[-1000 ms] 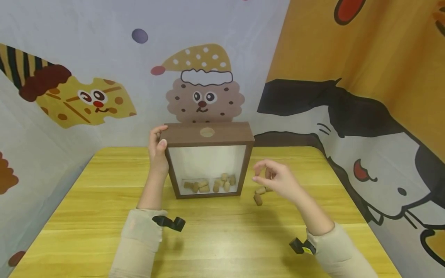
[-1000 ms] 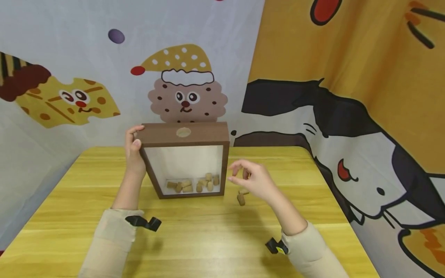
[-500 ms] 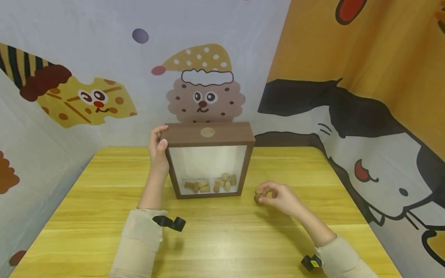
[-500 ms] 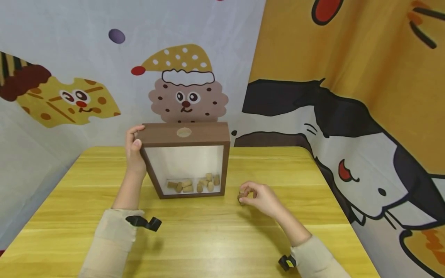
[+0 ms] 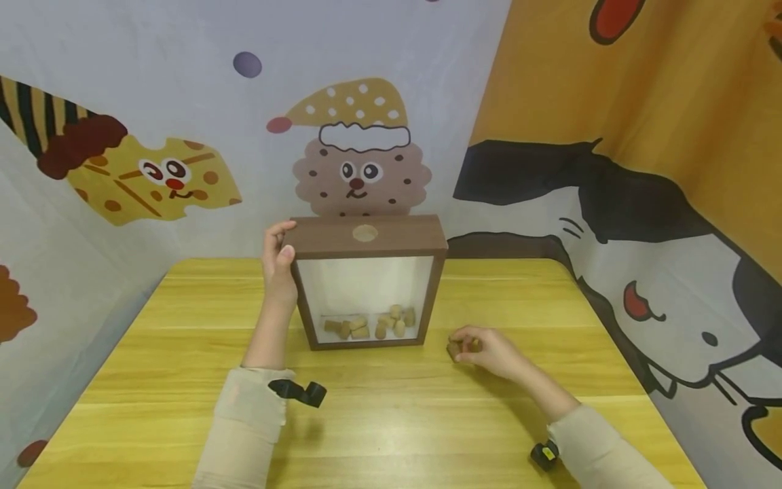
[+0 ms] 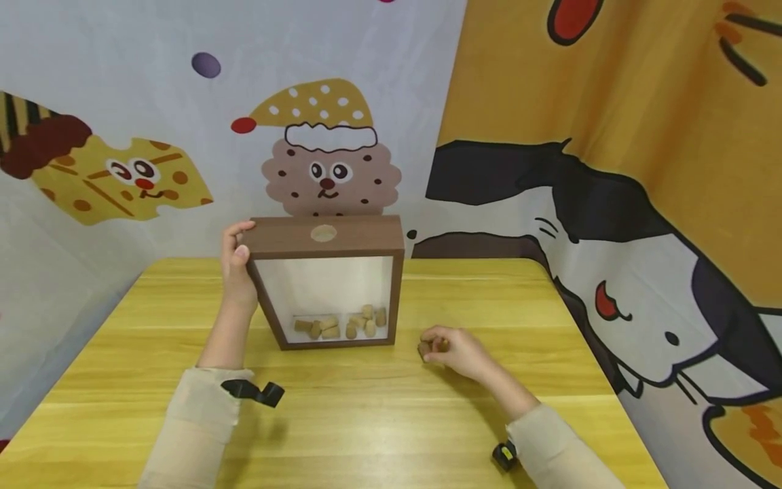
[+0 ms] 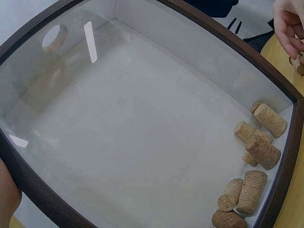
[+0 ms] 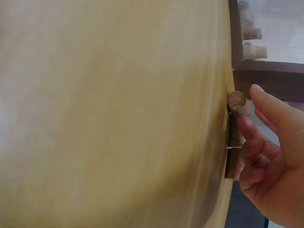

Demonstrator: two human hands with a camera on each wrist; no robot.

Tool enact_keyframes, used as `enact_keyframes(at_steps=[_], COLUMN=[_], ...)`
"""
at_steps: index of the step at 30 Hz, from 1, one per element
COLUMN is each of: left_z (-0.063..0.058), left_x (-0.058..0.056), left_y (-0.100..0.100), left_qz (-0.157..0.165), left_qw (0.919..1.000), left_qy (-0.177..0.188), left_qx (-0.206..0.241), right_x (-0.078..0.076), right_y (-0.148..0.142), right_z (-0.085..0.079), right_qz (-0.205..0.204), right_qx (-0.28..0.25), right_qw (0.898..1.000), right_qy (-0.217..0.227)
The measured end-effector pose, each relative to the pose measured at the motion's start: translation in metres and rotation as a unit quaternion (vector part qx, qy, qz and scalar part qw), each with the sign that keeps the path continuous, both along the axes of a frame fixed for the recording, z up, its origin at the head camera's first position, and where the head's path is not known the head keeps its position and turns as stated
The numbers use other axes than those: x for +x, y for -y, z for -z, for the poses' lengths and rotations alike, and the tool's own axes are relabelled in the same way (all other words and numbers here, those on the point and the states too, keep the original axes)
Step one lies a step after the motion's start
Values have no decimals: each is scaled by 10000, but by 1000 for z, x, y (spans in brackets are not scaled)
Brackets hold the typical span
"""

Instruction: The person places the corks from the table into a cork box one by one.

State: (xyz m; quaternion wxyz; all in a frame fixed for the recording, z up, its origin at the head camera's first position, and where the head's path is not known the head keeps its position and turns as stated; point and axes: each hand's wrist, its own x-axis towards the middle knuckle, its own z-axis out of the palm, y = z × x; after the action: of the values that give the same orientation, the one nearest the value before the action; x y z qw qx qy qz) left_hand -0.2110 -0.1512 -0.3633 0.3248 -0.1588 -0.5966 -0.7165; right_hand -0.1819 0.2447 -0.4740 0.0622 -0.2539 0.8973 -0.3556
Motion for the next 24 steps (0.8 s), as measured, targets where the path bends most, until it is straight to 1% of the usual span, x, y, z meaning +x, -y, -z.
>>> enact_keyframes(at_steps=[4,9,14,19,24], left_z=[0,0,1,0,-1], left_x=[0,0,-1,-1,1], left_y=[-1,0,0,0,-1], left_qz=[-2,-26,-48,-26,-19], left_qw=[10000,10000,10000,10000,10000], left_qy=[-7,-35,-5,-7,-16], left_qx=[34,-29,-54,-26,-25], right_x=[-2,-1,1,3,9], right_y=[-1,-1,-1,-1,3], right_z=[5,8,9,6,-5], right_qz=[-47,-75,-43,86,219], right_qx=[53,195,107,41,-144], right_qw=[10000,9998,9999,9998,9995], right_qy=[-6,-44,-106,-152,-173])
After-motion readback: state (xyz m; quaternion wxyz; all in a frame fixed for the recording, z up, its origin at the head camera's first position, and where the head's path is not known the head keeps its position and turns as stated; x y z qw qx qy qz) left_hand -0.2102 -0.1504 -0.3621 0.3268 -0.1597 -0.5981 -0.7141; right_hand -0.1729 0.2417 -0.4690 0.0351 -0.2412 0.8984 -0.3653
